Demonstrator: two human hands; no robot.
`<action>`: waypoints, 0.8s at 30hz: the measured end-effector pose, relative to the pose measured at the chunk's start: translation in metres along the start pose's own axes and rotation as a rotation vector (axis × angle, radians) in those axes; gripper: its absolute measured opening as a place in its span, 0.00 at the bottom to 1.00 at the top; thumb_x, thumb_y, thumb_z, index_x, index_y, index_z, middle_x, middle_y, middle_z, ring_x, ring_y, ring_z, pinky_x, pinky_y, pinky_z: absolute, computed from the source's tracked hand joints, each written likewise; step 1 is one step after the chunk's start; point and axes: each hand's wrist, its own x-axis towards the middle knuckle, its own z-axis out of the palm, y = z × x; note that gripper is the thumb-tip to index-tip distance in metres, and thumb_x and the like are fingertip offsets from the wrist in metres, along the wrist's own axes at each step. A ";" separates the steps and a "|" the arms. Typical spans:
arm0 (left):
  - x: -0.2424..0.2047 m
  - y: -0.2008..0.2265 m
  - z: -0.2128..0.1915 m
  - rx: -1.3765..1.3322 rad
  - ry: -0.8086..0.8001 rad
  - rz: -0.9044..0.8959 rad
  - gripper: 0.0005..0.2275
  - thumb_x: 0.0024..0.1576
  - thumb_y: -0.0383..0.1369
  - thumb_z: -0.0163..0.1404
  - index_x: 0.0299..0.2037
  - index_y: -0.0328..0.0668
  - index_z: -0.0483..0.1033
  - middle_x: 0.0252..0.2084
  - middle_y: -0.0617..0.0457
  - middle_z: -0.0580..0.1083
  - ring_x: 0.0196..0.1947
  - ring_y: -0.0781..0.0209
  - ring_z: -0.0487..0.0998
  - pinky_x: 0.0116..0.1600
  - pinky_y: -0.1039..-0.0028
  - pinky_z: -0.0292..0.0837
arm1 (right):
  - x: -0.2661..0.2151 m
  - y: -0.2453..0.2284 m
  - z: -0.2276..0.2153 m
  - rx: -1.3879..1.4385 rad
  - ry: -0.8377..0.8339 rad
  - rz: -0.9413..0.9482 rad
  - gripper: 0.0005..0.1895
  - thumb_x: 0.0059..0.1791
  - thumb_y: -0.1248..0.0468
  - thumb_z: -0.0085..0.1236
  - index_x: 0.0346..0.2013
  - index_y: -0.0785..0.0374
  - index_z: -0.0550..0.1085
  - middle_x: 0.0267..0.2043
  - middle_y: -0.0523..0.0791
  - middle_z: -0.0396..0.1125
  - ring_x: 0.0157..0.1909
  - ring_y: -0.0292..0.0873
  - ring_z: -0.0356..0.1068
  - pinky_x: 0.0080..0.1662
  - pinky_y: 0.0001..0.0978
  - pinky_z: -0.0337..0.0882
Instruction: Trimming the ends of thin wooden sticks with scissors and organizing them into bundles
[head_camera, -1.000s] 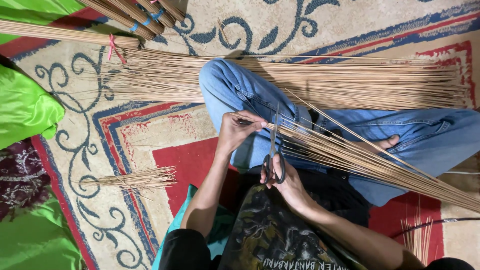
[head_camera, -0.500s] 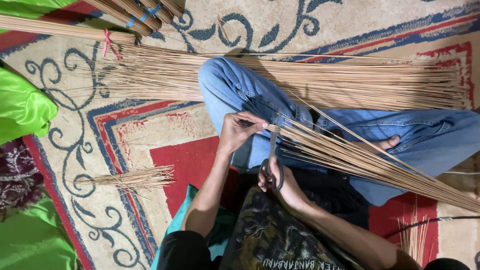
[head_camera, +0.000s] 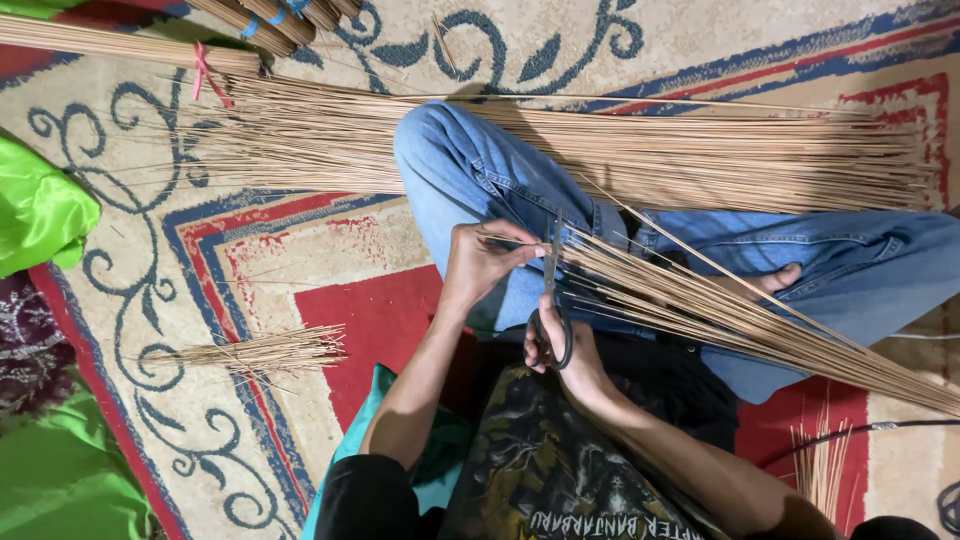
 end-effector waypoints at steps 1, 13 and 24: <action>0.001 0.001 -0.001 -0.004 0.000 -0.002 0.07 0.43 0.19 0.67 0.30 0.35 0.84 0.26 0.44 0.80 0.23 0.65 0.80 0.30 0.79 0.81 | 0.001 0.001 0.000 -0.003 0.003 0.002 0.33 0.54 0.41 0.55 0.23 0.71 0.73 0.16 0.52 0.65 0.19 0.48 0.71 0.20 0.28 0.65; 0.005 -0.016 -0.001 -0.022 -0.021 -0.005 0.06 0.45 0.20 0.66 0.29 0.38 0.85 0.25 0.45 0.81 0.23 0.66 0.81 0.30 0.80 0.79 | 0.011 0.001 0.003 -0.016 -0.001 0.041 0.33 0.53 0.40 0.54 0.26 0.71 0.73 0.17 0.53 0.66 0.21 0.49 0.72 0.20 0.30 0.67; 0.002 -0.013 -0.002 0.043 -0.018 0.049 0.06 0.44 0.22 0.67 0.29 0.42 0.85 0.20 0.51 0.79 0.24 0.70 0.78 0.33 0.81 0.75 | 0.010 -0.003 0.005 -0.091 0.026 0.027 0.35 0.54 0.37 0.51 0.22 0.68 0.72 0.15 0.51 0.64 0.18 0.47 0.71 0.18 0.26 0.64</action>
